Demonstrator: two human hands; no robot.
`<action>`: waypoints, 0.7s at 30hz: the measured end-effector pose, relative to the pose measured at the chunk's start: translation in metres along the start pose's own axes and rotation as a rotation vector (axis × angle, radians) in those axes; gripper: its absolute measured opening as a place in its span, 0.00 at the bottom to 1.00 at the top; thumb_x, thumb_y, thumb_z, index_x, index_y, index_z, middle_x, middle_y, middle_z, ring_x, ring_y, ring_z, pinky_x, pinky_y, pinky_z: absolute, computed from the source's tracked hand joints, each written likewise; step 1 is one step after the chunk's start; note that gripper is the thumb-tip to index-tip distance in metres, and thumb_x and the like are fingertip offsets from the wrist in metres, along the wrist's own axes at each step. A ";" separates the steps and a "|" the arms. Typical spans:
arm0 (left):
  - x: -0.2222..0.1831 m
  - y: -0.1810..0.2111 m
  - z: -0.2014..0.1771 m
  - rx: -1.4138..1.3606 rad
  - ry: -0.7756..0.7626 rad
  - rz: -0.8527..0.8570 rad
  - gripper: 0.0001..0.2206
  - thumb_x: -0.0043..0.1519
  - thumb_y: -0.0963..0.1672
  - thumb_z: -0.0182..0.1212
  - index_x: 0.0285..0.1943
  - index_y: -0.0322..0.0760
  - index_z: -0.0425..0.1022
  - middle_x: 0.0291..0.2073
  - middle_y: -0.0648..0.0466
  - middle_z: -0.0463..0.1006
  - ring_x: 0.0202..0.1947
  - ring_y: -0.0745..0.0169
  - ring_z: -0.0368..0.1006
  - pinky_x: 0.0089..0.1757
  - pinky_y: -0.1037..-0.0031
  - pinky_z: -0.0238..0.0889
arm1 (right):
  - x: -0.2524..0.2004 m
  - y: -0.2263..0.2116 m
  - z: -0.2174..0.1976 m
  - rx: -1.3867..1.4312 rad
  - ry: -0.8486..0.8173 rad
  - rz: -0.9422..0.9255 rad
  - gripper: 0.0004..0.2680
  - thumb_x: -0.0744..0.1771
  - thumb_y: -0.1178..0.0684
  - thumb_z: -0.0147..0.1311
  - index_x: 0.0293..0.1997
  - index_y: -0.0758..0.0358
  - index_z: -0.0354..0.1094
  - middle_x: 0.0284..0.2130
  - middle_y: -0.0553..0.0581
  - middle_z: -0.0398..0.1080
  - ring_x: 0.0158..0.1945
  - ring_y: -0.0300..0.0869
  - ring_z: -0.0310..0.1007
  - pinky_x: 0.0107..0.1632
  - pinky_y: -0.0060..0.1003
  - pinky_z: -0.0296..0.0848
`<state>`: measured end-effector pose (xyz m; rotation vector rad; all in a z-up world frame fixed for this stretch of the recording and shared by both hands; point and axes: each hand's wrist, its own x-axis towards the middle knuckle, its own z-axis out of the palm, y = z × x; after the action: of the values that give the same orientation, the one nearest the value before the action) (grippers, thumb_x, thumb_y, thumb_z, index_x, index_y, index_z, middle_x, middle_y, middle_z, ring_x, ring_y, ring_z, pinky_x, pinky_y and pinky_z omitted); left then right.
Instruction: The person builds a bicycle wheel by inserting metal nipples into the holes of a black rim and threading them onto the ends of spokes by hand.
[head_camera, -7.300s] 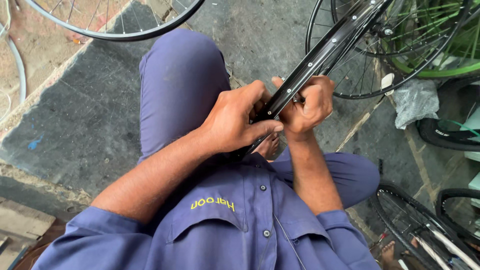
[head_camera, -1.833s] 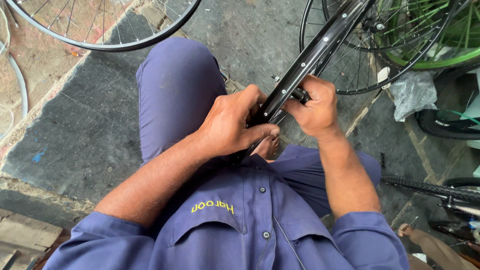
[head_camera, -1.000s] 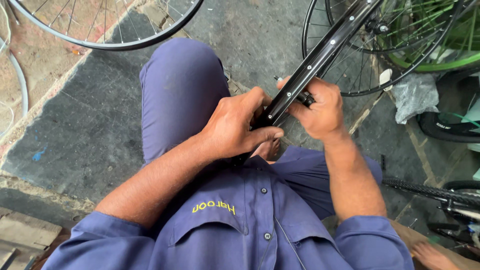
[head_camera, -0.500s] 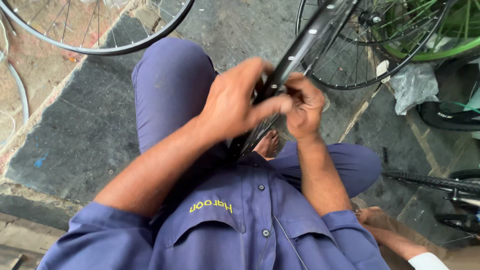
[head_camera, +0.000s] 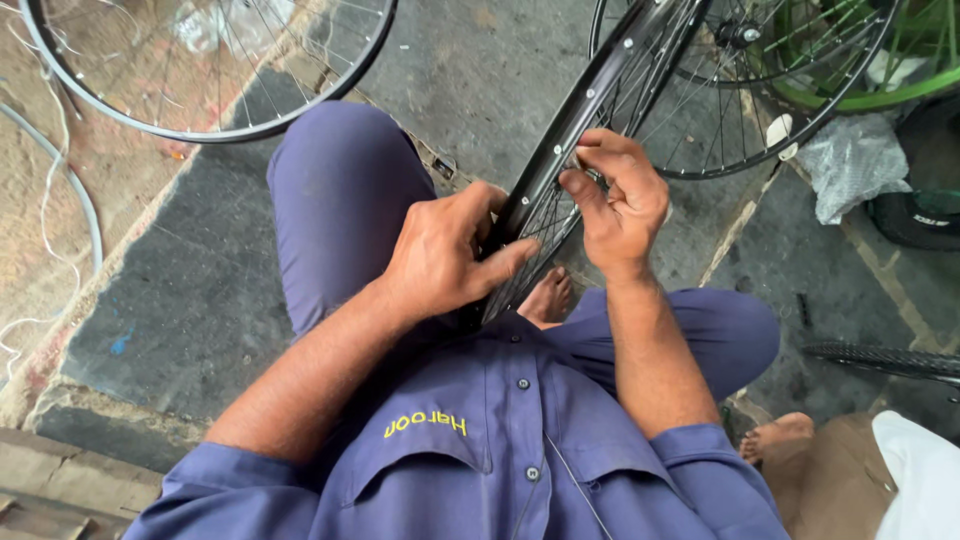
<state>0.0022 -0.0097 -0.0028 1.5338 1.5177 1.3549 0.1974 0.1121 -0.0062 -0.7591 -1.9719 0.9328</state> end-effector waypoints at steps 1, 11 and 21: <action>-0.002 0.000 0.000 -0.001 -0.011 -0.013 0.19 0.56 0.48 0.75 0.44 0.32 0.73 0.23 0.49 0.75 0.22 0.54 0.75 0.27 0.66 0.66 | 0.003 0.004 -0.002 0.004 -0.005 -0.002 0.09 0.69 0.57 0.65 0.51 0.70 0.71 0.51 0.62 0.73 0.50 0.39 0.72 0.52 0.31 0.72; 0.005 -0.004 -0.003 -0.044 -0.019 0.022 0.19 0.57 0.49 0.75 0.45 0.32 0.74 0.22 0.50 0.74 0.21 0.56 0.75 0.27 0.68 0.67 | 0.037 -0.006 -0.004 0.067 -0.231 0.121 0.10 0.68 0.54 0.66 0.48 0.68 0.70 0.39 0.55 0.74 0.43 0.38 0.75 0.46 0.35 0.74; 0.006 -0.004 -0.005 -0.069 -0.029 0.010 0.19 0.55 0.47 0.78 0.44 0.32 0.74 0.23 0.51 0.74 0.21 0.59 0.75 0.27 0.70 0.67 | 0.007 0.014 -0.005 0.089 -0.152 0.015 0.14 0.68 0.54 0.65 0.57 0.72 0.70 0.52 0.62 0.73 0.54 0.46 0.74 0.59 0.42 0.73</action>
<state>-0.0048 -0.0047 -0.0036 1.5143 1.4329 1.3701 0.2008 0.1268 -0.0124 -0.6705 -2.0426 1.1078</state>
